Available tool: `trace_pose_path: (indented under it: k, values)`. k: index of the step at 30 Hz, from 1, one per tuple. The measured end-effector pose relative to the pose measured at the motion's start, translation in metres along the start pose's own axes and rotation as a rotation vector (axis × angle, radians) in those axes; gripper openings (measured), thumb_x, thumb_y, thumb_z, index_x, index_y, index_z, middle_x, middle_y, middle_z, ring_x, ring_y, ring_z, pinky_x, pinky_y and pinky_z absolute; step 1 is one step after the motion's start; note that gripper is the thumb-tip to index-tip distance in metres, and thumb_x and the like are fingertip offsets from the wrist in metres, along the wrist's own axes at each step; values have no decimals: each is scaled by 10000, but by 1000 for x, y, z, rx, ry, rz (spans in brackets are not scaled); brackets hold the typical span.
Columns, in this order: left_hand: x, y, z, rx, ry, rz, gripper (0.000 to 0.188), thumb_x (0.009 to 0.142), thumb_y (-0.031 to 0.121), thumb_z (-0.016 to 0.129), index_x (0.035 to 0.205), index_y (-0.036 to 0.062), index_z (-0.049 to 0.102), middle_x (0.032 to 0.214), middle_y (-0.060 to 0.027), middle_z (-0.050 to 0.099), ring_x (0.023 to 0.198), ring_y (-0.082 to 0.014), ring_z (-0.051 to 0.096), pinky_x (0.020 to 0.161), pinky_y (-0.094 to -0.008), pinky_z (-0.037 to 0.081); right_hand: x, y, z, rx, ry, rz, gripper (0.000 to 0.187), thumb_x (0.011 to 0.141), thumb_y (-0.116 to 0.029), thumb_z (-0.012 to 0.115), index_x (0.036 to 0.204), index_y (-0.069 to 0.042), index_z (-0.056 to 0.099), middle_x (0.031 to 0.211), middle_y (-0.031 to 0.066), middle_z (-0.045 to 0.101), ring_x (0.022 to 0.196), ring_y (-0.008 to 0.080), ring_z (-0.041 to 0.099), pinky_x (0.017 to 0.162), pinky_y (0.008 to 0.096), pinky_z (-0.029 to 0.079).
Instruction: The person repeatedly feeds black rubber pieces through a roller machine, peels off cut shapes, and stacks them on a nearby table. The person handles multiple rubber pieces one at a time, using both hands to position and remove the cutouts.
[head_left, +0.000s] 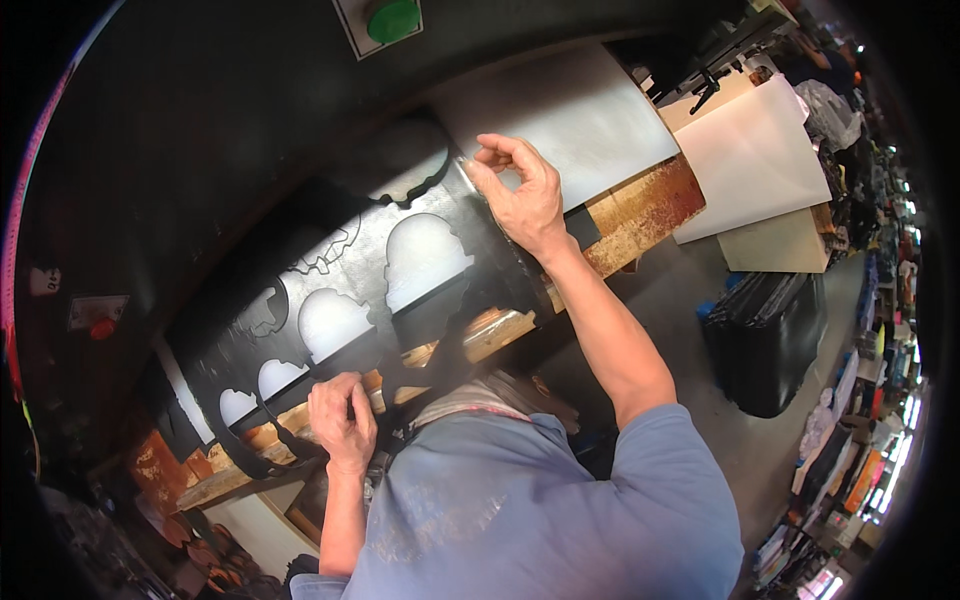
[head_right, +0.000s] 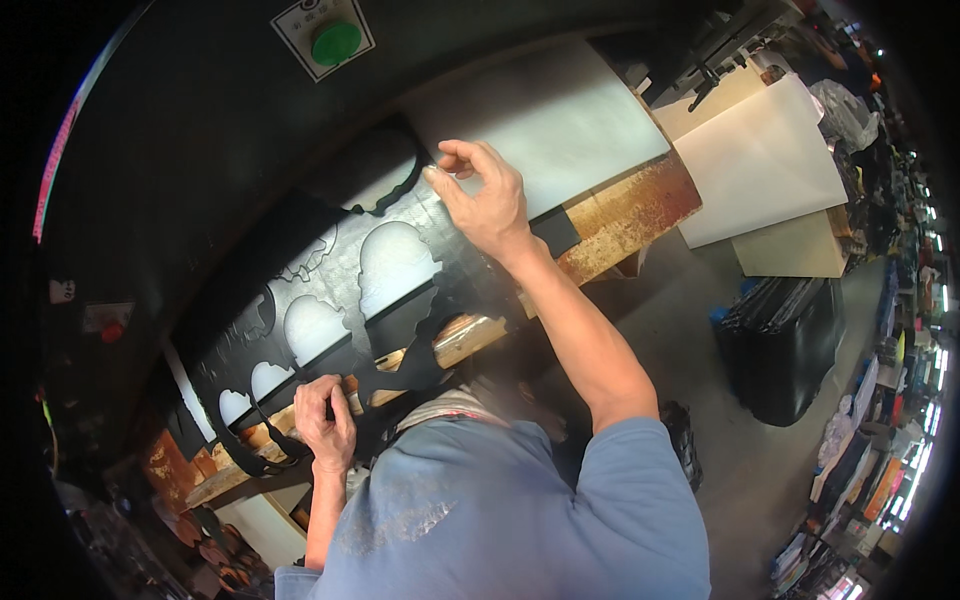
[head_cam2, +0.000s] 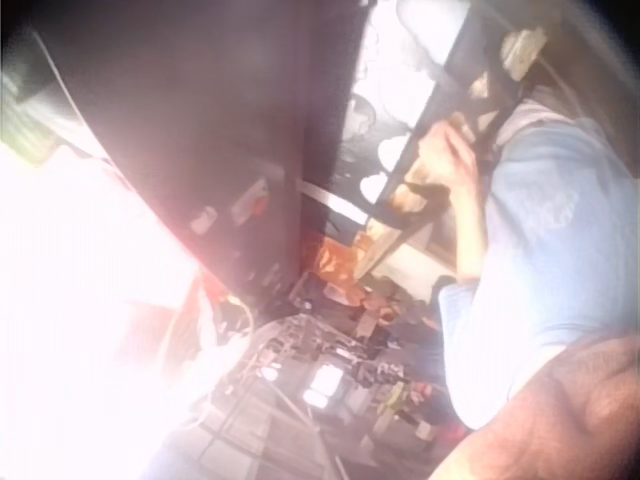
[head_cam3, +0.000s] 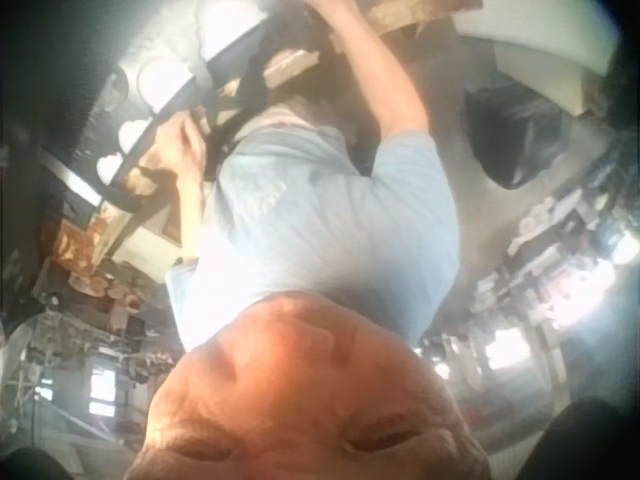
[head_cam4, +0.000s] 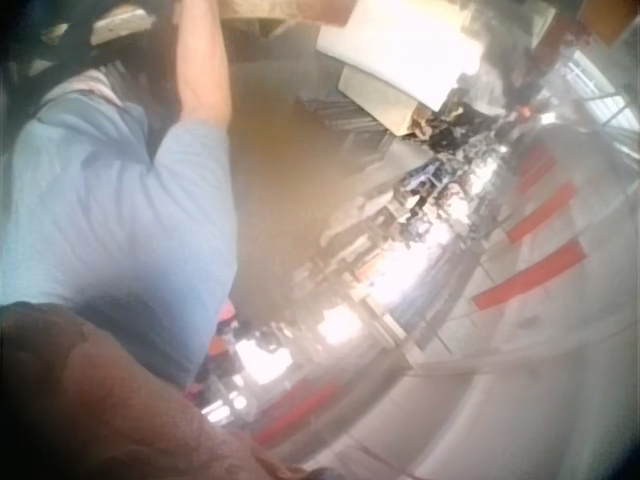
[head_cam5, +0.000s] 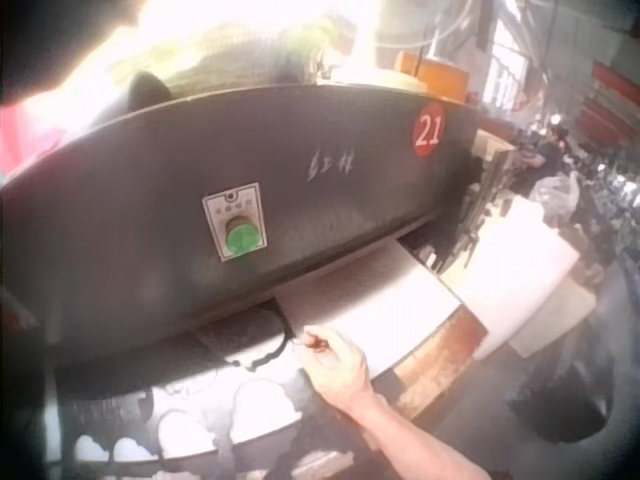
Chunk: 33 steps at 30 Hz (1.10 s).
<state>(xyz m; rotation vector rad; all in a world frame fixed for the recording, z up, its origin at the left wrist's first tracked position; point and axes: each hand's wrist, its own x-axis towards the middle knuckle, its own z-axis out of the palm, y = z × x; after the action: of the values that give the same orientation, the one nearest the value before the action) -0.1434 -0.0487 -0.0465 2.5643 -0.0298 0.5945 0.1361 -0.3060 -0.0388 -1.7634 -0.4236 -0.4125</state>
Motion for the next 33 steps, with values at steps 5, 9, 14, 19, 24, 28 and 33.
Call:
trace_pose_path:
  k: [5, 9, 14, 19, 24, 28, 33]
  values:
    - [-1, -3, 4, 16, 28, -9, 181, 894, -75, 705, 1015, 56, 675, 955, -112, 725, 819, -316, 649, 763, -414, 496, 29, -37, -12, 34, 213, -344, 108, 962, -73, 786, 925, -7, 710, 836, 80, 698, 731, 183, 675, 671, 311, 546]
    - [-4, -6, 6, 29, 76, 12, 157, 899, -74, 703, 989, 46, 658, 940, -121, 717, 820, -334, 655, 759, -427, 499, 72, -81, -4, -1, 136, -632, 129, 995, -84, 752, 933, 3, 680, 821, 71, 660, 716, 182, 634, 669, 303, 517]
    - [-1, -6, 10, 43, 119, 23, 107, 923, -46, 710, 966, 43, 670, 923, -120, 717, 829, -339, 666, 768, -438, 507, 56, -78, -22, -86, -42, -619, 137, 994, -96, 729, 912, 1, 677, 833, 106, 656, 732, 274, 652, 671, 356, 526]
    - [2, -6, 10, 32, 129, 3, 59, 957, 0, 713, 925, 35, 678, 883, -111, 712, 816, -306, 671, 784, -397, 522, -52, -40, -52, -105, 67, 27, 235, 982, -125, 758, 796, -22, 658, 732, 93, 661, 634, 198, 640, 611, 355, 505]
    - [5, -7, 6, 75, 76, 30, 89, 919, 34, 767, 883, 46, 687, 870, -90, 716, 811, -303, 656, 770, -409, 498, -90, -11, -32, -350, -160, -193, 286, 936, -195, 810, 763, -45, 638, 699, 117, 610, 602, 329, 625, 579, 420, 505]
    - [5, -7, 5, 110, 49, 47, 127, 897, 89, 807, 844, 68, 694, 847, -66, 702, 819, -287, 642, 750, -413, 458, -88, -9, -29, -391, -168, -148, 302, 951, -214, 799, 772, -41, 627, 690, 117, 602, 604, 342, 626, 573, 438, 501]
    - [2, -9, 9, 152, 33, 8, 140, 911, 116, 804, 845, 64, 693, 823, -73, 658, 825, -288, 624, 758, -419, 446, -93, -6, -33, -388, -160, -184, 282, 973, -206, 756, 788, -34, 631, 739, 135, 660, 672, 388, 667, 600, 476, 516]
